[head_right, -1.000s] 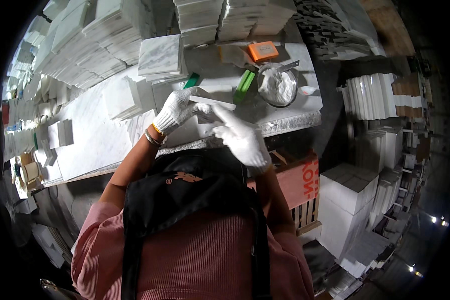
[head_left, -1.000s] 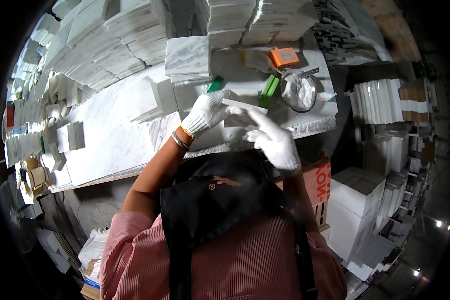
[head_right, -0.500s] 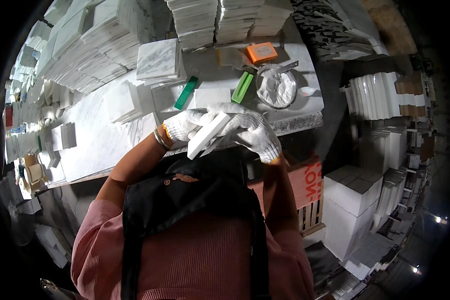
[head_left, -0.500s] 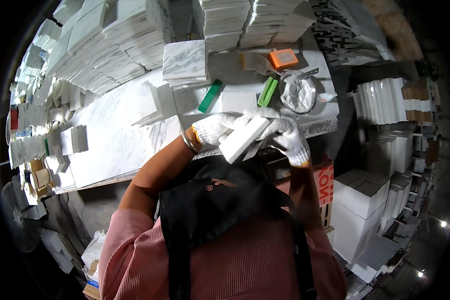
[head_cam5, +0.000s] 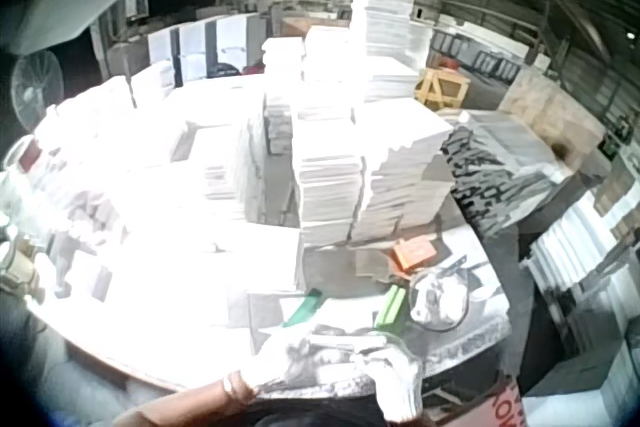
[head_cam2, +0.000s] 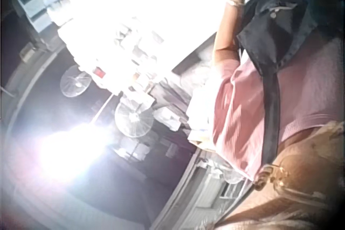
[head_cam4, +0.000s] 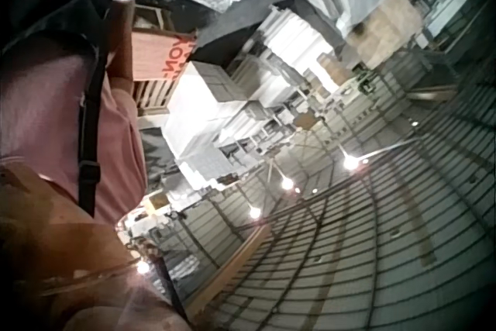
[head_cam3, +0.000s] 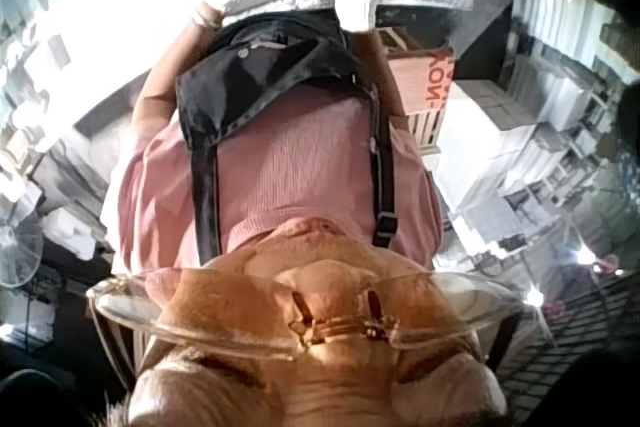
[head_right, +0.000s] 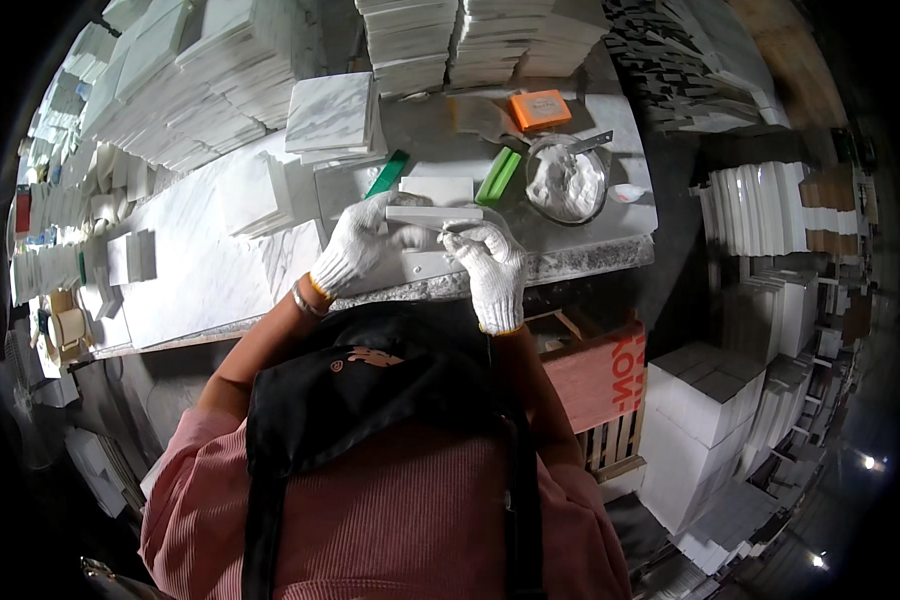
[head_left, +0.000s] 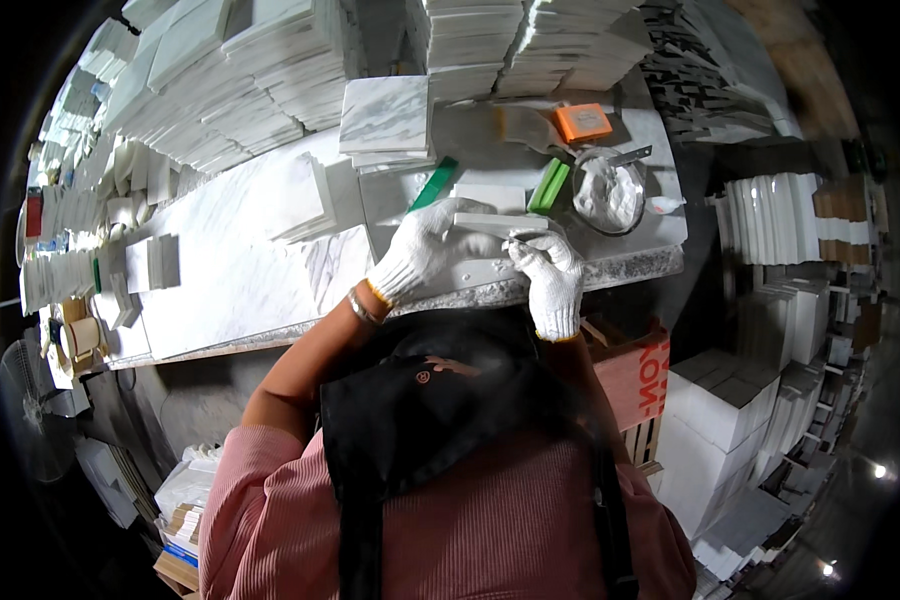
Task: The person smooths the edges of white rectangular tiles using a green sanding block and a metal scraper. They repeatedly pick up tiles, sand the edges, and place them back on the table or into a nearby box.
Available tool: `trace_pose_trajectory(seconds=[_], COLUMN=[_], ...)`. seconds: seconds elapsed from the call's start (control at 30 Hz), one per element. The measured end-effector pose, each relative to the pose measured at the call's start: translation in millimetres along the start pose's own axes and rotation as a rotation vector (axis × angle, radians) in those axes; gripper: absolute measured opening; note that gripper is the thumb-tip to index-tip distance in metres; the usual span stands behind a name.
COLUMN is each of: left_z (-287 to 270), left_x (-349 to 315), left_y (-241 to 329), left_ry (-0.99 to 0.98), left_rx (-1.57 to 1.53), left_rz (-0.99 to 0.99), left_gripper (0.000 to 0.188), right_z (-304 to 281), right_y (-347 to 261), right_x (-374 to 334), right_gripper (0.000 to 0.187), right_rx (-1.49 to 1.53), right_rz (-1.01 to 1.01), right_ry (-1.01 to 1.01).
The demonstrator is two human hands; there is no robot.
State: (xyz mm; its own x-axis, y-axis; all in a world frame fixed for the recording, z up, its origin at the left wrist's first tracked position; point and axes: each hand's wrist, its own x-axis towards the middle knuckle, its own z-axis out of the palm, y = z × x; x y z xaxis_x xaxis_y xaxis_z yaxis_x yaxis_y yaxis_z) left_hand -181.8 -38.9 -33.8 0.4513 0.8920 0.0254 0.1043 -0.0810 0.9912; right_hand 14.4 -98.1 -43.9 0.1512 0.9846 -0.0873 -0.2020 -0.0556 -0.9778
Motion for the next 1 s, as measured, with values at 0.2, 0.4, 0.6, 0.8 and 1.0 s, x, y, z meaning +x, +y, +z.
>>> trace_pose_trajectory(seconds=[0.2,0.4,0.6,0.8,1.0], left_z=[-12.8,-18.8,-19.6,-17.8,-14.5], left_x=[13.1,22.6,23.4,20.9,20.5], left_y=[-5.0,-20.4,-22.4,-22.6,-20.5], left_ry=[-0.113,-0.171,-0.162,-0.139,-0.098], left_rx=[-0.055,-0.155,-0.112,-0.114,-0.087], left_rz=[-0.074,-0.042,-0.003,0.001,0.022], left_gripper=[0.020,0.025,0.023,0.020,0.023], right_z=[-30.2,-51.8,-20.0,-23.6,-38.1], right_y=[-38.5,-87.6,-74.5,-80.3,-87.7], right_x=[2.5,41.1,85.3,87.8,67.1], right_gripper=[0.019,0.027,0.024,0.027,0.028], right_rx=[-0.212,-0.434,-0.746,-0.798,-0.934], right_rz=[-0.003,0.065,-0.379,-0.282,-0.537], right_ry=[-0.200,-0.350,-0.701,-0.782,-0.733])
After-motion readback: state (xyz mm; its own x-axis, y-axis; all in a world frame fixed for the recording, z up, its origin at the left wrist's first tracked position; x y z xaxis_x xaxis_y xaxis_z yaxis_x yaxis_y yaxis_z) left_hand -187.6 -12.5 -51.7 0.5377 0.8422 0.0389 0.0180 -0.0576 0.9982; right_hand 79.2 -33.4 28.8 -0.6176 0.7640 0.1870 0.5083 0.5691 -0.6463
